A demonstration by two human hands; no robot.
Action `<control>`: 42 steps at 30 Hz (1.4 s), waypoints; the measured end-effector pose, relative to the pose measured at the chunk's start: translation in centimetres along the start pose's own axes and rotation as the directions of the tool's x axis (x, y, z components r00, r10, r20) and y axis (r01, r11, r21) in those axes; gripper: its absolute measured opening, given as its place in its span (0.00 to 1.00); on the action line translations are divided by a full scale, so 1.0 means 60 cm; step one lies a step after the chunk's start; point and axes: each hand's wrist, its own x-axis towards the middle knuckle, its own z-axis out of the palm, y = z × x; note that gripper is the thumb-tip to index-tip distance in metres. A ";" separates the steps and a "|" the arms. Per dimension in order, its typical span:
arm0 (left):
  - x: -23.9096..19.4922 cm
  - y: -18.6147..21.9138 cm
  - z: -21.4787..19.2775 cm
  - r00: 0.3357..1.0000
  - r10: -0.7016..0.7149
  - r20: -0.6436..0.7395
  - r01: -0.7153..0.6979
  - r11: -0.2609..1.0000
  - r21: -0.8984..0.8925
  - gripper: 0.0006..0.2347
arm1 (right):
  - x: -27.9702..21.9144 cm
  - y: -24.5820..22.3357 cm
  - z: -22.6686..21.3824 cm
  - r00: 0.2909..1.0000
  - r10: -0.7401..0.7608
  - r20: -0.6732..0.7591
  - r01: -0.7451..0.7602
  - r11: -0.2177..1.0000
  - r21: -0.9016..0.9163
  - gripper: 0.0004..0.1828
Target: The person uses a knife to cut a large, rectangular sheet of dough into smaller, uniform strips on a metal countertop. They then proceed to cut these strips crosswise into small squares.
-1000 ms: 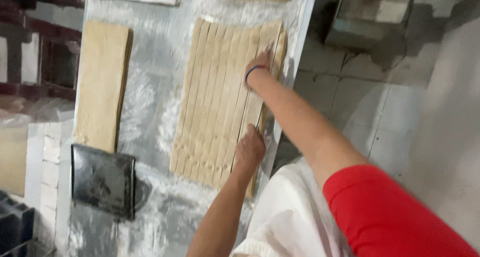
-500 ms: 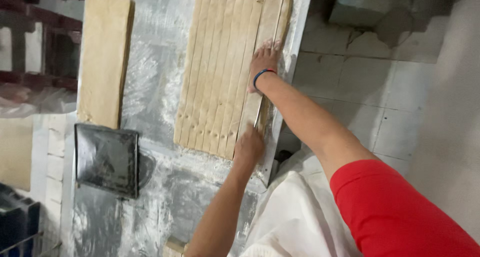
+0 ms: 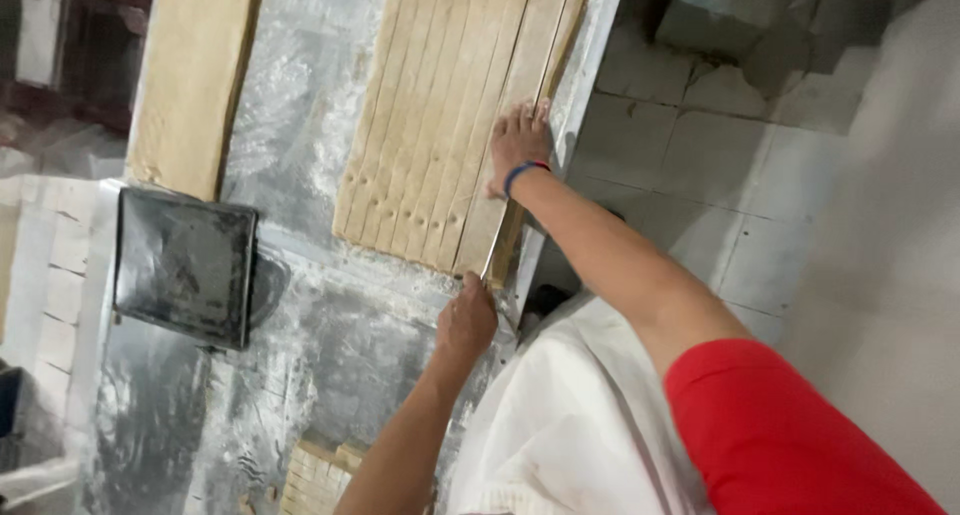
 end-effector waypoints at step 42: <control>-0.160 -0.138 0.051 0.915 -0.128 -0.383 -0.098 0.851 -0.517 0.12 | -0.184 0.029 0.198 0.915 -0.252 -0.315 0.382 0.792 0.476 0.15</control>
